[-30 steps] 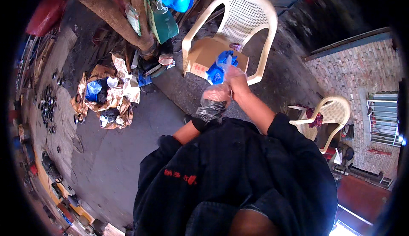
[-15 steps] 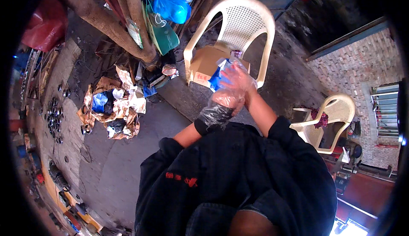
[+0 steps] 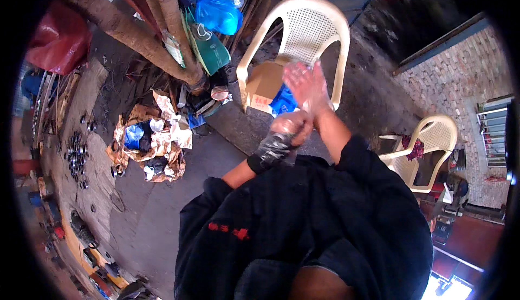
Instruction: The person wipes several small metal mechanical parts with a blue cloth while they are submerged in a container of liquid. They then walk across the workshop, remove a pair of blue gloves, and put on a pair of clear disposable gloves.
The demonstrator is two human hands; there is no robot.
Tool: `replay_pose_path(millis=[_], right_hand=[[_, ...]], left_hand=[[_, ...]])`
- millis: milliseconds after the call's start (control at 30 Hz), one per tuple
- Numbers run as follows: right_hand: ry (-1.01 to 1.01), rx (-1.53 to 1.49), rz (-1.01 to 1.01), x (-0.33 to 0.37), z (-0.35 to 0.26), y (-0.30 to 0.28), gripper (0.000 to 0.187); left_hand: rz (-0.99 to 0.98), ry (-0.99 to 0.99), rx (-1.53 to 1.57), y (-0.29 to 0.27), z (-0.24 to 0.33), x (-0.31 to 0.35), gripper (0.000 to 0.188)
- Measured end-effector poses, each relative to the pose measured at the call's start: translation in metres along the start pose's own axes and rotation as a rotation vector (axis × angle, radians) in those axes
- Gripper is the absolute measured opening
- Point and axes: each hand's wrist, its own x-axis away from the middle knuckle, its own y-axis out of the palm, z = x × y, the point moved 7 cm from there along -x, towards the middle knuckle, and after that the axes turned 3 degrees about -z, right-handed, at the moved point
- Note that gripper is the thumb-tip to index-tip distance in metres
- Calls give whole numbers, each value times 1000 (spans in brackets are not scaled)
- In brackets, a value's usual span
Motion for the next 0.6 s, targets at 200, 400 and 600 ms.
replay_pose_path(millis=[200, 400, 600], right_hand=[[-157, -194, -10, -9, -18, 34, 95], [-44, -373, -24, 13, 14, 42, 90], [-19, -351, 64, 32, 20, -11, 82]], left_hand=[[-55, -344, 622, 12, -18, -5, 67], [-39, -467, 1043, 7, -30, 10, 27], [-268, -369, 954, 21, -46, 33, 21]])
